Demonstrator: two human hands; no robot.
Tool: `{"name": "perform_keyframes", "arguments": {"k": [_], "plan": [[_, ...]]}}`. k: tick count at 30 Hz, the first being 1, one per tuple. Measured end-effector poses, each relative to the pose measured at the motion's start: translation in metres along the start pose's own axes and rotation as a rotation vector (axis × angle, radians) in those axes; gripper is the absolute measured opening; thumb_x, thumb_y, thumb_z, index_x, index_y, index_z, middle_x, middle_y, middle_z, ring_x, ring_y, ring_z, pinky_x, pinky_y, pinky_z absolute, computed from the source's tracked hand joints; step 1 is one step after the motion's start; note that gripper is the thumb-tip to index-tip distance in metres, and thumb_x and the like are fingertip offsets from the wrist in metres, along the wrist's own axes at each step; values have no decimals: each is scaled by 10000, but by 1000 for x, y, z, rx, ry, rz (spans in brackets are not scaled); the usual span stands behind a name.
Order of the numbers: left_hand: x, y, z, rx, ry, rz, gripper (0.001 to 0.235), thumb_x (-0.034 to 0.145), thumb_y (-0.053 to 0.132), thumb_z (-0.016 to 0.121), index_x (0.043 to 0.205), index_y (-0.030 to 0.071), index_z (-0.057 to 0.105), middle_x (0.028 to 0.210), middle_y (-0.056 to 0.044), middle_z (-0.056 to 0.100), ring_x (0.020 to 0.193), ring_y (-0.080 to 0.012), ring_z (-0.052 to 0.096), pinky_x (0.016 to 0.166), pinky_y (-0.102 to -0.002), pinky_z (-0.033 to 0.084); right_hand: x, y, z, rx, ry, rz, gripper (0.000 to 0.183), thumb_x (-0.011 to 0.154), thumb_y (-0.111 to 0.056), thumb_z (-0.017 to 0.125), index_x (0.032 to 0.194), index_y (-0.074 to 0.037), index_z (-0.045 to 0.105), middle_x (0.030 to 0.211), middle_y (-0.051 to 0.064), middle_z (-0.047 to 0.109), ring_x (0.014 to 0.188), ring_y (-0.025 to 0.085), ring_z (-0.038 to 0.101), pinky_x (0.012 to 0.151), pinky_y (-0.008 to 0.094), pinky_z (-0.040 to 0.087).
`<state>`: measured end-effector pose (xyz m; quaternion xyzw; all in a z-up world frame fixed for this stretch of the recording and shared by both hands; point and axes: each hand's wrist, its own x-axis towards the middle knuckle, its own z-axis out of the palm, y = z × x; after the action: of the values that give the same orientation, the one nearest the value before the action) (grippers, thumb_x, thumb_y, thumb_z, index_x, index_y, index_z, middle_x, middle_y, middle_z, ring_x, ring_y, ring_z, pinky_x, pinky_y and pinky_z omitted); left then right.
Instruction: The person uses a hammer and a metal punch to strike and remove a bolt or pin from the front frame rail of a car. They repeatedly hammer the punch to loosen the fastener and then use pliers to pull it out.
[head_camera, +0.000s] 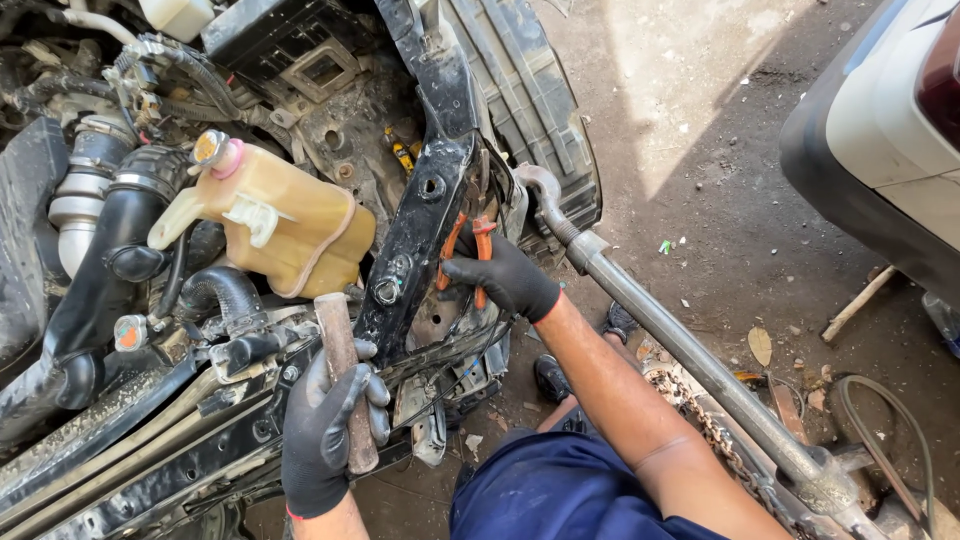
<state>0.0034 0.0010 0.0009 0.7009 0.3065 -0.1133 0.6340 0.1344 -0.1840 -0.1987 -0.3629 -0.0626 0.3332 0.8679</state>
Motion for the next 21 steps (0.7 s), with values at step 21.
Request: {"name": "perform_keyframes", "arguments": {"k": [21], "plan": [[0, -1, -1, -88, 18, 34, 449, 913, 238, 633, 1223, -79, 566, 696, -119, 619, 441, -170, 560, 390, -287, 456, -9, 19, -5, 433, -313, -166, 253, 1059, -238, 660, 1111, 3, 602, 860, 49, 576, 772, 152, 571, 703, 334, 479]]}}
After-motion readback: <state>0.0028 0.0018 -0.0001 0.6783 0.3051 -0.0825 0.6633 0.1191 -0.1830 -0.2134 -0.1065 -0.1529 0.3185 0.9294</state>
